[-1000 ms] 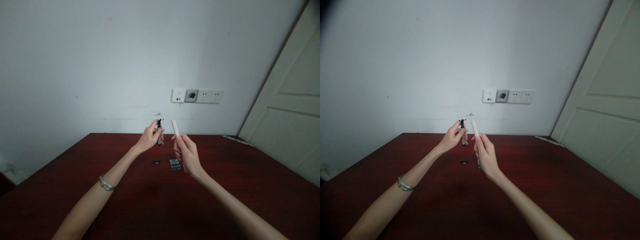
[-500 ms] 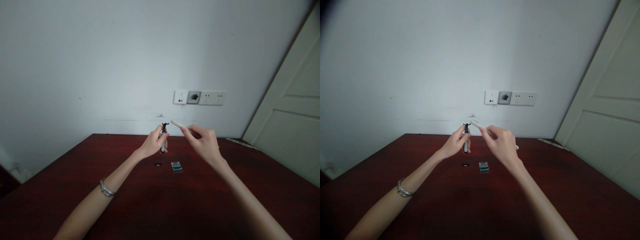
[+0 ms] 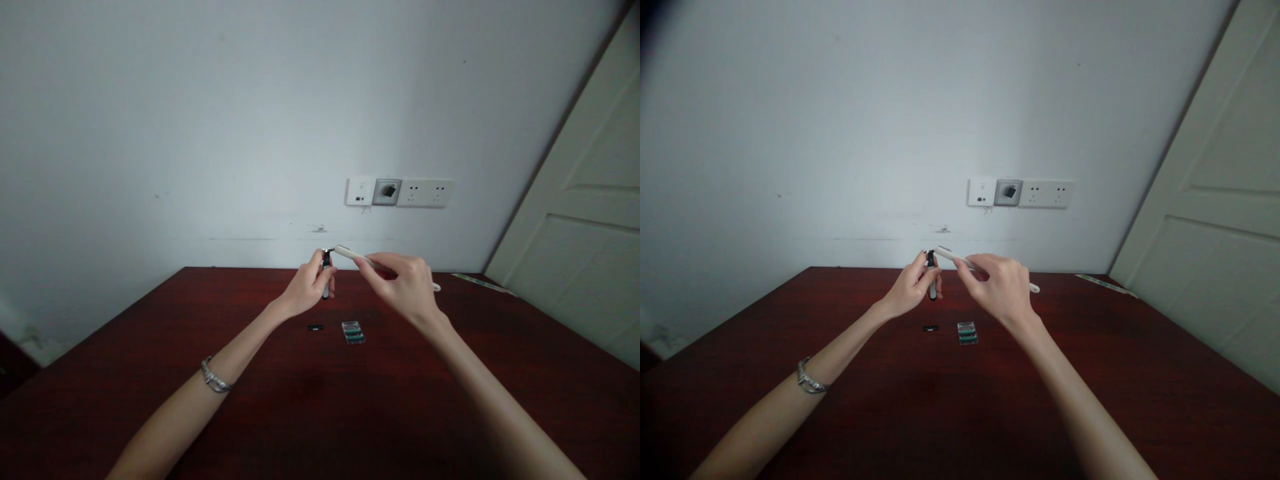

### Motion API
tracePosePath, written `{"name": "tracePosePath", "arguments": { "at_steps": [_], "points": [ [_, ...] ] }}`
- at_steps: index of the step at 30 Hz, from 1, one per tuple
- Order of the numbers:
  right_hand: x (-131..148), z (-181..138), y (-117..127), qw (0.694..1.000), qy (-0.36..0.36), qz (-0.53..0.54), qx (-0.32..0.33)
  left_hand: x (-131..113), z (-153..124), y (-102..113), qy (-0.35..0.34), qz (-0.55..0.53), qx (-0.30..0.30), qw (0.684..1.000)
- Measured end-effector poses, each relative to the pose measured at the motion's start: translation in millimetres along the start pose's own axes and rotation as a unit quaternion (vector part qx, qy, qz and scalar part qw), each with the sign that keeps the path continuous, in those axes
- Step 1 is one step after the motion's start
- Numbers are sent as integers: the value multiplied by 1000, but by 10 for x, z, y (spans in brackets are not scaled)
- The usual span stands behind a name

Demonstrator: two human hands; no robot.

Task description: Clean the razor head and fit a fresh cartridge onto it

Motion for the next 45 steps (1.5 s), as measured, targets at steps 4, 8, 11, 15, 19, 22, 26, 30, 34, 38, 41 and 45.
{"name": "tracePosePath", "arguments": {
  "at_steps": [4,8,11,15,19,22,26,30,34,38,41,45],
  "points": [
    [102,-19,-69,999,25,25,22,23,5,-26,-3,7,10,1000],
    [138,-26,-101,998,35,24,44,4,7,-45,-10,13,22,1000],
    [19,-16,-53,999,33,28,31,5,3,-29,-11,-8,25,1000],
    [-139,-12,-12,999,18,22,17,41,-1,-4,-15,-20,27,999],
    [-46,-47,-54,998,26,47,24,66,5,-11,-19,-3,29,999],
    [114,-81,-112,996,58,61,41,32,7,-23,-30,19,36,999],
    [134,-92,-137,996,65,49,41,-16,2,-28,-28,28,56,998],
    [26,-79,-127,997,66,8,33,5,1,-34,-13,25,62,998],
    [-21,-61,-129,997,70,-13,37,49,8,-33,-8,7,42,999],
    [-45,-39,-126,997,69,-17,38,59,4,-13,-11,-10,34,999],
    [-126,-9,-98,998,56,-6,20,56,-10,39,-21,-24,18,999],
    [-279,59,-51,998,17,54,24,76,-16,93,-28,-16,9,999]
  ]
}}
Point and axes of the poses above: each hand's wrist, its own z-axis towards the middle knuckle, its own y-axis out of the back of the hand, x = y × z, the point moved 5 cm from there along z, towards the middle knuckle, and after that the axes turned 15 degrees about x, right-handed, at the moved point
